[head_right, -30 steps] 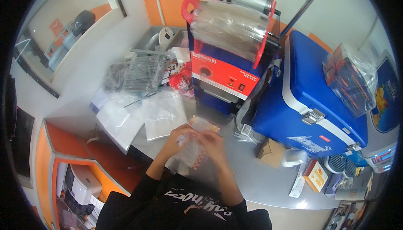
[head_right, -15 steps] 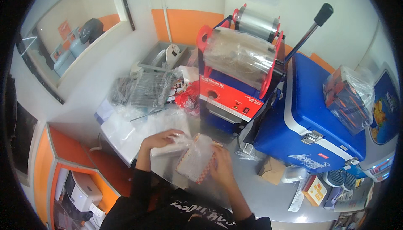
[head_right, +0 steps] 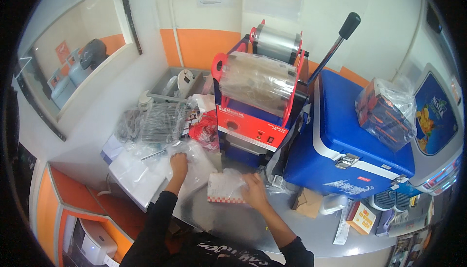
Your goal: The person places fried chicken pieces into a branded box, closes it, and then places the box into a clear plastic bag. They repeat this process for a second box. Finally, they hand the packaged items to a customer at the counter.
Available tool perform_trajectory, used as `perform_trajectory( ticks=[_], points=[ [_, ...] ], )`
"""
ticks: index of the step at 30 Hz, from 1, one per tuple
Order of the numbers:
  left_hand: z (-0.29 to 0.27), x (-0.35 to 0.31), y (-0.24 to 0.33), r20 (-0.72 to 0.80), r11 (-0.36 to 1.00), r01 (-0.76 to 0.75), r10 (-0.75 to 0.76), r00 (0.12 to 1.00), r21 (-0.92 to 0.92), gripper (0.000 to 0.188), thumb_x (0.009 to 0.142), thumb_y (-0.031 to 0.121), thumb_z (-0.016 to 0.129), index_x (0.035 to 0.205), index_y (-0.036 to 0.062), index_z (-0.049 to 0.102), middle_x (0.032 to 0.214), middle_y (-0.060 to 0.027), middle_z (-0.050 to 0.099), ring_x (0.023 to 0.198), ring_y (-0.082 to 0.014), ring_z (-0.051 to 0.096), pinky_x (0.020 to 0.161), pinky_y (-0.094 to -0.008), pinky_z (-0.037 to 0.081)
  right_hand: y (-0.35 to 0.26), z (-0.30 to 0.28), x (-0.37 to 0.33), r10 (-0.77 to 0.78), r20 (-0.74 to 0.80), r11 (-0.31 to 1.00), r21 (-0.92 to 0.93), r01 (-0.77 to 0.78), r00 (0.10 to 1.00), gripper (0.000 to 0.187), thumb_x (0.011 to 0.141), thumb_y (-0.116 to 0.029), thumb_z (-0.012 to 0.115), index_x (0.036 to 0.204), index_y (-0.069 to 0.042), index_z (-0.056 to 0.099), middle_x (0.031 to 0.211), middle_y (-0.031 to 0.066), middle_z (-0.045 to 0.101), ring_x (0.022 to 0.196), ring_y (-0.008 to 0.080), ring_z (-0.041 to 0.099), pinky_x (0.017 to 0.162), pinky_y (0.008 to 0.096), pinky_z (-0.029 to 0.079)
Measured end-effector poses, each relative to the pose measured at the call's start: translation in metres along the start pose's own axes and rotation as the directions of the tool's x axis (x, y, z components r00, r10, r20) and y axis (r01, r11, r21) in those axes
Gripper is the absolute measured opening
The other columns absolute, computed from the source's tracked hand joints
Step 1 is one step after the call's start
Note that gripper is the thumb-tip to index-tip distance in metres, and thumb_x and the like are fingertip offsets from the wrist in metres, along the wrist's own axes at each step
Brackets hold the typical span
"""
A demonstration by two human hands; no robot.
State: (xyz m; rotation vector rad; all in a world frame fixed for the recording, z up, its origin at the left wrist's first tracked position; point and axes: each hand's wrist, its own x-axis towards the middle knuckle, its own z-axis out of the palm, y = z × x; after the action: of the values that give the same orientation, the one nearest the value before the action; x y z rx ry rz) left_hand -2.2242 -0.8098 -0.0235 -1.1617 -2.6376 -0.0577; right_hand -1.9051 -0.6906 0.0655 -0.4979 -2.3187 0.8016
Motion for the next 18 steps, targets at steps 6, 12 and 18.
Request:
perform_trajectory(
  ticks=[6, 12, 18],
  points=[
    [-0.042, 0.008, -0.018, 0.156, 0.752, 0.261, -0.21, 0.965, -0.605, 0.011, 0.07, 0.009, 0.073, 0.081, 0.0102, 0.069, 0.079, -0.0083, 0.069, 0.079, -0.0252, 0.067, 0.07, -0.0348, 0.051, 0.006, 0.009, 0.0, 0.196, -0.293, 0.978, -0.004, -0.206, 0.936, 0.03, 0.067, 0.001, 0.062, 0.096, 0.001, 0.057, 0.087, 0.016, 0.057, 0.081, 0.0334, 0.051, 0.072, 0.0412, 0.043],
    [-0.108, 0.015, -0.019, -0.114, 0.685, 0.058, -0.203, 0.973, -0.726, 0.01, 0.071, 0.007, 0.072, 0.08, 0.0091, 0.068, 0.08, -0.01, 0.07, 0.076, -0.0272, 0.067, 0.067, -0.036, 0.05, -0.001, 0.001, 0.017, 0.162, -0.241, 0.955, -0.207, -0.214, 0.957, 0.04, 0.069, -0.003, 0.063, 0.108, 0.002, 0.054, 0.097, 0.0195, 0.053, 0.089, 0.0357, 0.051, 0.079, 0.0442, 0.042],
    [-0.138, 0.008, -0.02, -0.507, 0.813, -0.331, 0.052, 0.861, -0.479, 0.008, 0.075, 0.006, 0.068, 0.083, 0.0053, 0.066, 0.08, -0.0127, 0.068, 0.073, -0.0321, 0.064, 0.066, -0.0399, 0.048, -0.085, 0.009, 0.007, 0.16, -0.313, 0.94, -0.241, -0.241, 0.936, 0.045, 0.077, -0.013, 0.066, 0.118, 0.0, 0.053, 0.115, 0.0196, 0.053, 0.107, 0.0379, 0.05, 0.092, 0.051, 0.038]
  ],
)
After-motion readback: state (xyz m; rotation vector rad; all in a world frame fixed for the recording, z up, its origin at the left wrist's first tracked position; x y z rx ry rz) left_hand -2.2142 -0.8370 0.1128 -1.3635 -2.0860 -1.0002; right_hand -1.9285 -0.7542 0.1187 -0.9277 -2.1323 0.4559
